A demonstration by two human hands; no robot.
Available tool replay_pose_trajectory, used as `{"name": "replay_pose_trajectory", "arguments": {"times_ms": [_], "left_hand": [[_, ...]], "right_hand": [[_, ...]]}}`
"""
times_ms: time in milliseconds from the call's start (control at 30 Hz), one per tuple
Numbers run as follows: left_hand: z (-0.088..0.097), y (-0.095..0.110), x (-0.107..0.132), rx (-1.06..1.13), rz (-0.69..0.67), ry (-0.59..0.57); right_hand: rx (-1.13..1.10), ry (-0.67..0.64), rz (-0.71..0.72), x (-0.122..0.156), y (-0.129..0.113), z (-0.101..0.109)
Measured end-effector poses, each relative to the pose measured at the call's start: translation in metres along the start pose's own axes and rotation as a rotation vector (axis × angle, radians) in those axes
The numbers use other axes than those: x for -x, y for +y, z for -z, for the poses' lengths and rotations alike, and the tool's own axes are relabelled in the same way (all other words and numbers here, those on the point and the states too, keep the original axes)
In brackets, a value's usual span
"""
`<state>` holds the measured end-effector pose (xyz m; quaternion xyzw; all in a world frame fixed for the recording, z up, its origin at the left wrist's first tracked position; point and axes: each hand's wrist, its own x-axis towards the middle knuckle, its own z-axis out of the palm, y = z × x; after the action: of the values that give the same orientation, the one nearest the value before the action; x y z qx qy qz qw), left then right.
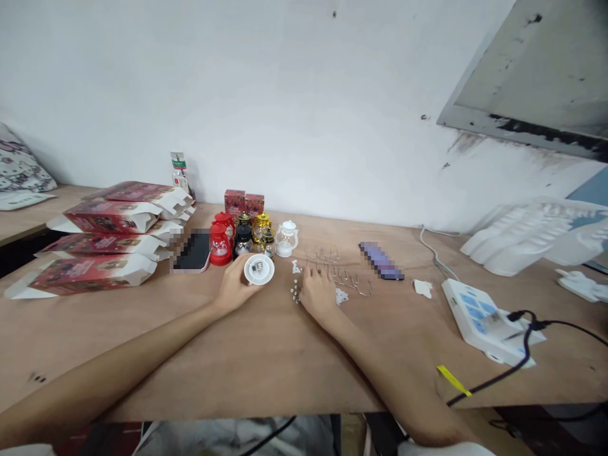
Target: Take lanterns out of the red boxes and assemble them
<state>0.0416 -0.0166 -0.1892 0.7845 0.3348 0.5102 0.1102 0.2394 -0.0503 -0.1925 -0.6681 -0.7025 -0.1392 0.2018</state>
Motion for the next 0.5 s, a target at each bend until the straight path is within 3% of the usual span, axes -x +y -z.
{"name": "replay_pose_trajectory", "arguments": {"times_ms": [133, 300, 367, 500], "left_hand": [[-0.001, 0.000, 0.001, 0.000, 0.048, -0.048], [0.000, 0.003, 0.001, -0.009, 0.049, -0.079], [0.000, 0.004, 0.000, -0.011, 0.043, -0.087], [-0.001, 0.007, 0.001, 0.007, 0.009, -0.125]], "right_hand": [[0.130, -0.103, -0.043, -0.001, 0.003, 0.007], [0.071, -0.163, -0.114, -0.006, 0.013, 0.010], [-0.028, -0.109, -0.091, -0.009, 0.016, 0.009], [-0.487, 0.198, 0.059, -0.005, 0.009, 0.010]]}}
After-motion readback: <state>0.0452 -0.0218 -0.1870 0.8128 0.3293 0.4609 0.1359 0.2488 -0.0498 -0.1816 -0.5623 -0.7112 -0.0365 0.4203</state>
